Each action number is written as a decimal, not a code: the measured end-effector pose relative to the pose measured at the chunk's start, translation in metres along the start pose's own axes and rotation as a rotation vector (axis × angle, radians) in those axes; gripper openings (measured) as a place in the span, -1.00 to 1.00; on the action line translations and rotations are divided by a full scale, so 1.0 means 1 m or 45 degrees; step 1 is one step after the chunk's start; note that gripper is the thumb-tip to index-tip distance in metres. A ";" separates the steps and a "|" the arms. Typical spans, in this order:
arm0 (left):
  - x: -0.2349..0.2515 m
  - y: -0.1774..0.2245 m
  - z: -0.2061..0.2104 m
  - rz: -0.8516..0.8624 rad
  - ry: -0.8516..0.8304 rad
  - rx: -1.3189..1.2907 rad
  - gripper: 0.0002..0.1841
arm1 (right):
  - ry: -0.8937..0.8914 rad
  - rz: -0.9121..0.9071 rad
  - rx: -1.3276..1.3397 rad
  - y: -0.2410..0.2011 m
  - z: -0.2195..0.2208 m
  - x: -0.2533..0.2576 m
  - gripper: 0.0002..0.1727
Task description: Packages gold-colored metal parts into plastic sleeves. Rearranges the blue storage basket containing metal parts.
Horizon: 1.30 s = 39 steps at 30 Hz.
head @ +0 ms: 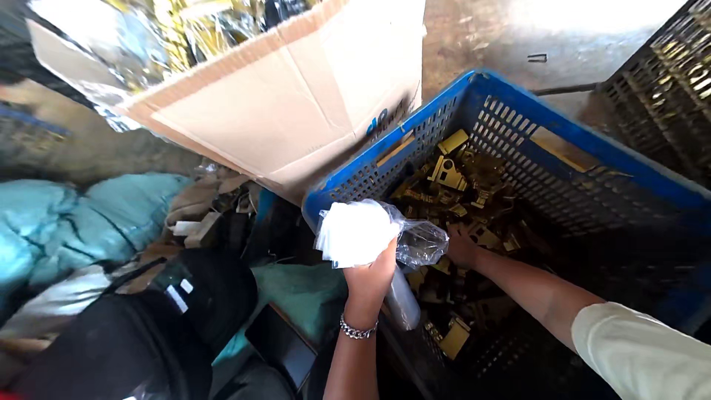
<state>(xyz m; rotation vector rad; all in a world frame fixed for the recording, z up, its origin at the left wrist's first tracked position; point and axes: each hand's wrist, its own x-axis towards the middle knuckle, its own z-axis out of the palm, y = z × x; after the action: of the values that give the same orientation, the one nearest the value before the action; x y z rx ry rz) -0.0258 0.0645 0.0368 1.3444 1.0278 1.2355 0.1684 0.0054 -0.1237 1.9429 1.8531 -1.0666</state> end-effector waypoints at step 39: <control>-0.014 0.029 0.015 -0.403 -0.300 -0.241 -0.53 | 0.913 -0.177 0.983 -0.080 -0.094 -0.172 -0.45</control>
<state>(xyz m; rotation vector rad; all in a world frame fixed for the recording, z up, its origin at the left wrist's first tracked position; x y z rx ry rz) -0.0136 0.0449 0.0637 1.1019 0.8919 0.8905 0.1374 -0.0525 0.0777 2.9827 2.1222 -1.3984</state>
